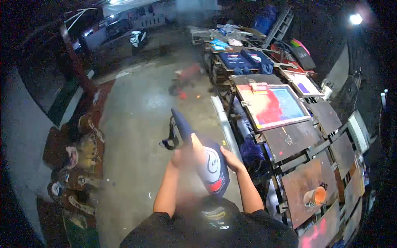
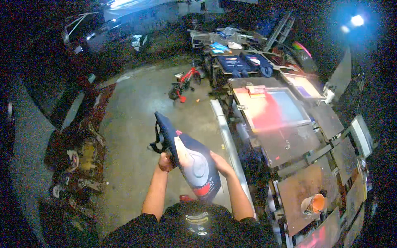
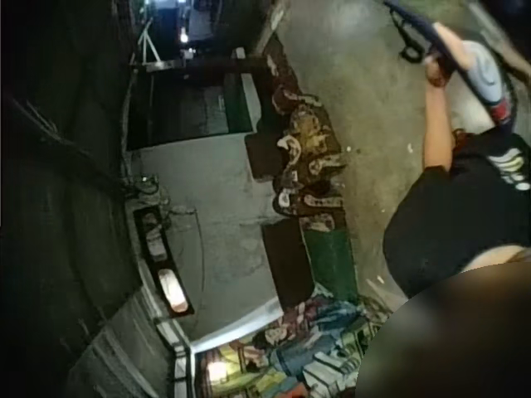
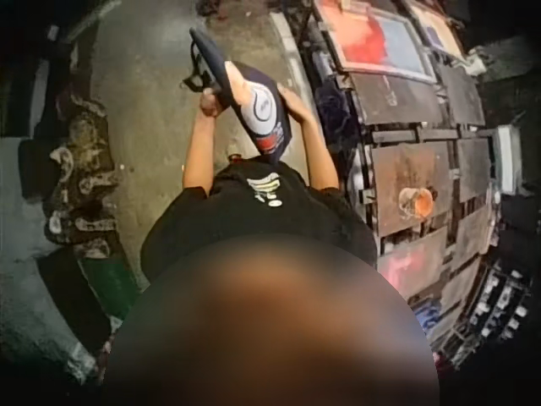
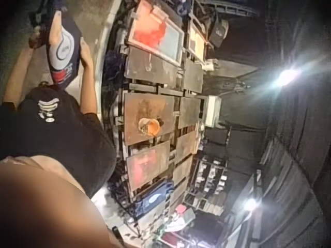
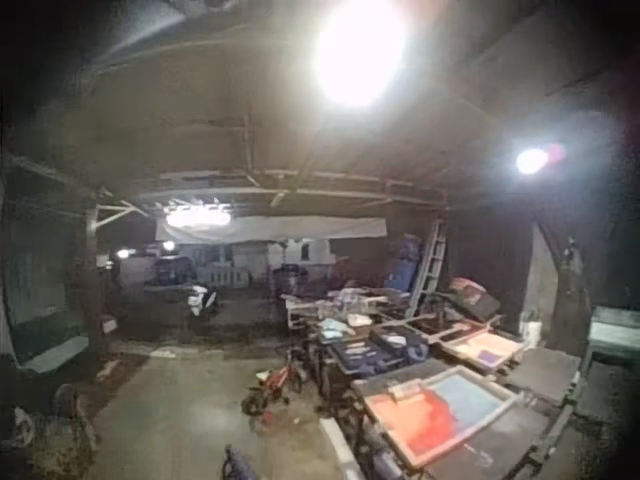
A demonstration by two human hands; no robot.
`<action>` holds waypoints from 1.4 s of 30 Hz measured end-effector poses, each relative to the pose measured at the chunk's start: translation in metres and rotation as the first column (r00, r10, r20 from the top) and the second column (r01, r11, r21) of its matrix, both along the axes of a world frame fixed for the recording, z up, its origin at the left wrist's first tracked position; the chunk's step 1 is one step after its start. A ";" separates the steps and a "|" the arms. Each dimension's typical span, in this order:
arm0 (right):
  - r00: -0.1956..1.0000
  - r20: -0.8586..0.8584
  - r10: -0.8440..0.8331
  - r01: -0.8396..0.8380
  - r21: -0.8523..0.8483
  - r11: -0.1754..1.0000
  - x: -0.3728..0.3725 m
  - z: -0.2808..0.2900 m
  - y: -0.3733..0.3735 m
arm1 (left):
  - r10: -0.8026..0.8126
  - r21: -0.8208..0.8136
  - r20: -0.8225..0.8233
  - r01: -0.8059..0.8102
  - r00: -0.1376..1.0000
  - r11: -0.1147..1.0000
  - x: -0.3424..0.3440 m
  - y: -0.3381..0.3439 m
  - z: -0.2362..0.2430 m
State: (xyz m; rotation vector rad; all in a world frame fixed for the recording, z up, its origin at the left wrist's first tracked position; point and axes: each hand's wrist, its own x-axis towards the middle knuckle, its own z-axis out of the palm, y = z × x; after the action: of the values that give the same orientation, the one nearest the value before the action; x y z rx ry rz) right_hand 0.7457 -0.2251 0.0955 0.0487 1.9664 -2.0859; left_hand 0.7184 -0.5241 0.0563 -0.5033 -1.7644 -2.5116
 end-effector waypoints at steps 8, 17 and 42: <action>0.902 -0.258 -0.347 0.279 -0.267 0.922 -0.057 0.075 -0.039 | -0.186 0.395 0.520 -0.042 0.833 0.918 -0.072 -0.057 0.058; 0.878 -0.361 -0.315 0.328 -0.026 0.944 -0.083 0.068 -0.067 | 0.157 0.298 0.426 -0.302 0.891 0.906 -0.096 -0.106 0.090; 0.949 -0.247 -0.196 0.116 -0.304 0.946 -0.286 0.065 -0.057 | 0.173 -0.029 0.224 -0.171 0.959 0.985 -0.249 -0.114 0.132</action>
State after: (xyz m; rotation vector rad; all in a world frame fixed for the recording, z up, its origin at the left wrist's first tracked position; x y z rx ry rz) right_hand 0.4601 -0.2819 0.1603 -0.1552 1.8308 -2.5865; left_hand 0.4699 -0.6378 0.1884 -0.0600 -1.8013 -2.5234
